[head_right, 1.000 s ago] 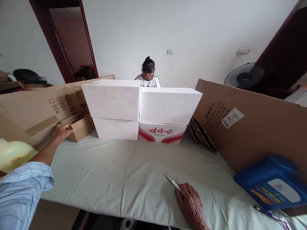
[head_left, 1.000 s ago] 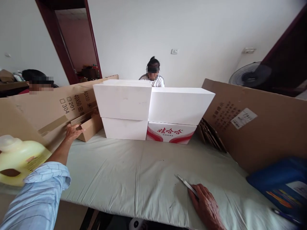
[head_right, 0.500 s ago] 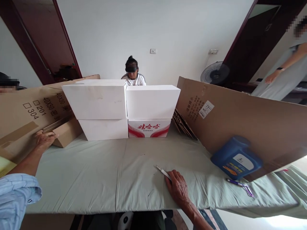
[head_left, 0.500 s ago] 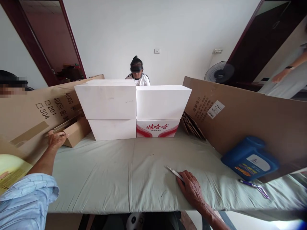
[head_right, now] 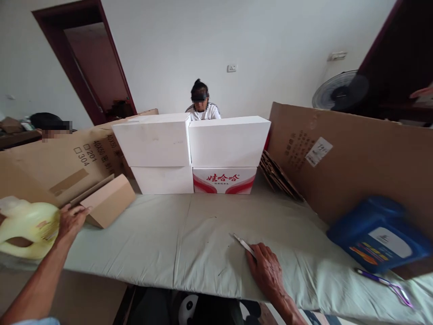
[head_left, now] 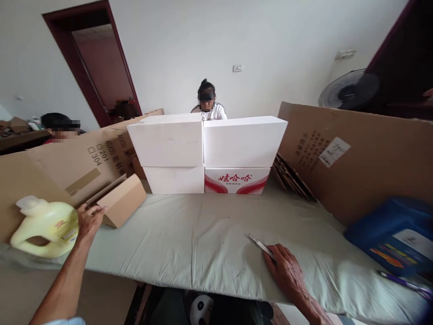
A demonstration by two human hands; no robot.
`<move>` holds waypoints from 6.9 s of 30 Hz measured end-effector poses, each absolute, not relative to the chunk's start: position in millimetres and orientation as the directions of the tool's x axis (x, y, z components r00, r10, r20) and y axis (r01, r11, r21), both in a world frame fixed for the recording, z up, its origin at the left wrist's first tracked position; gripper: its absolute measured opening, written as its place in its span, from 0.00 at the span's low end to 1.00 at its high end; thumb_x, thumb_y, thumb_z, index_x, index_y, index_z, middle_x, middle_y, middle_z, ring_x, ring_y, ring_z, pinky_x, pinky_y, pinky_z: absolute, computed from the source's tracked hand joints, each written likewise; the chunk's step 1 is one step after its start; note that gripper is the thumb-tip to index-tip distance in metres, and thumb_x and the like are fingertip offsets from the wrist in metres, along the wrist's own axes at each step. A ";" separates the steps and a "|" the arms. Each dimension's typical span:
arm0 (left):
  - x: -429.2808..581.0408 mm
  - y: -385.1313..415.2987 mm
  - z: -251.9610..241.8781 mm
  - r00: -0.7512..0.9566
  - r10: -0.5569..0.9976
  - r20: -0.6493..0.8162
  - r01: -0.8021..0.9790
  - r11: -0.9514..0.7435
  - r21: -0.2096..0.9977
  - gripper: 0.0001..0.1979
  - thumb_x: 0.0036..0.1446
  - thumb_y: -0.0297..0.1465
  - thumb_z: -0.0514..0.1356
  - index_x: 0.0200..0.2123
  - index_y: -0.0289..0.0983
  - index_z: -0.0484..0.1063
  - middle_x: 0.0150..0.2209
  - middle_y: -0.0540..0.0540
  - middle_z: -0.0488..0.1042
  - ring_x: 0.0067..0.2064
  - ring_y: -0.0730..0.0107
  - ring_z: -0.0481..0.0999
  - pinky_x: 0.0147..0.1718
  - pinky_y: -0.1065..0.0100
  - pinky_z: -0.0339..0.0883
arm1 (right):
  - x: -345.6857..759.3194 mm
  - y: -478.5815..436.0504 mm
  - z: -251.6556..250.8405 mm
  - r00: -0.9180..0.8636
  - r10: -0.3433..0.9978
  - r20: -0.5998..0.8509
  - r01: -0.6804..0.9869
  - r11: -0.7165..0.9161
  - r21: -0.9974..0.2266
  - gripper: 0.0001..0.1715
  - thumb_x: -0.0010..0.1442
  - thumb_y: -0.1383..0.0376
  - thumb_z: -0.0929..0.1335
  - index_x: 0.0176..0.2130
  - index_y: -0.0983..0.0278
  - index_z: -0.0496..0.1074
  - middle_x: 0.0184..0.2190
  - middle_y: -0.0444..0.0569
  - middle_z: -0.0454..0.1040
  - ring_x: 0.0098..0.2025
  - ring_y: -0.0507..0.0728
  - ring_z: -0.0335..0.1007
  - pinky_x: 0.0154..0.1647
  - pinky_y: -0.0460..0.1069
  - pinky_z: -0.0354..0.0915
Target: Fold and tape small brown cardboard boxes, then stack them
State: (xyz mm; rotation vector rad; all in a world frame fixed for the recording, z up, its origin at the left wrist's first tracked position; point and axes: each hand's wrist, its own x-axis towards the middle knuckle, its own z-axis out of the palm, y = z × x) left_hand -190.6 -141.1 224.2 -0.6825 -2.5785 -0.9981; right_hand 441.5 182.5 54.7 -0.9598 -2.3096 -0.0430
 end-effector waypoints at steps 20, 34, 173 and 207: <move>2.5 -163.5 187.3 -0.329 0.879 0.346 0.679 -0.036 0.734 0.17 0.73 0.40 0.60 0.31 0.40 0.78 0.79 0.43 0.62 0.78 0.45 0.64 0.66 0.53 0.75 | 350.5 144.5 120.5 -0.796 0.562 0.225 0.219 0.614 -0.759 0.62 0.63 0.38 0.77 0.81 0.48 0.50 0.80 0.58 0.55 0.80 0.72 0.56 0.75 0.68 0.64; 0.6 -135.3 177.8 -0.469 0.883 -0.028 0.148 0.109 0.983 0.48 0.66 0.58 0.64 0.80 0.44 0.53 0.77 0.31 0.65 0.73 0.36 0.72 0.66 0.44 0.74 | 294.8 97.7 162.4 -0.874 0.474 -0.107 0.078 -0.080 -0.994 0.66 0.62 0.32 0.74 0.83 0.49 0.45 0.77 0.58 0.62 0.75 0.71 0.63 0.73 0.69 0.64; 37.1 -126.0 208.1 -0.191 0.964 0.184 0.705 0.004 0.710 0.58 0.48 0.30 0.74 0.78 0.48 0.51 0.73 0.38 0.65 0.70 0.43 0.73 0.65 0.50 0.77 | 317.2 151.6 305.0 -0.991 -0.078 0.109 -0.070 0.994 0.081 0.19 0.79 0.72 0.58 0.40 0.63 0.73 0.32 0.47 0.72 0.27 0.52 0.53 0.30 0.53 0.42; 35.3 -106.0 244.5 -0.240 0.965 0.103 0.701 0.099 0.706 0.23 0.68 0.44 0.63 0.62 0.44 0.78 0.66 0.42 0.78 0.68 0.47 0.77 0.69 0.50 0.72 | 312.2 51.1 185.7 -0.533 0.785 0.316 0.246 0.501 -0.830 0.44 0.71 0.45 0.71 0.74 0.60 0.57 0.65 0.64 0.71 0.65 0.69 0.73 0.63 0.65 0.74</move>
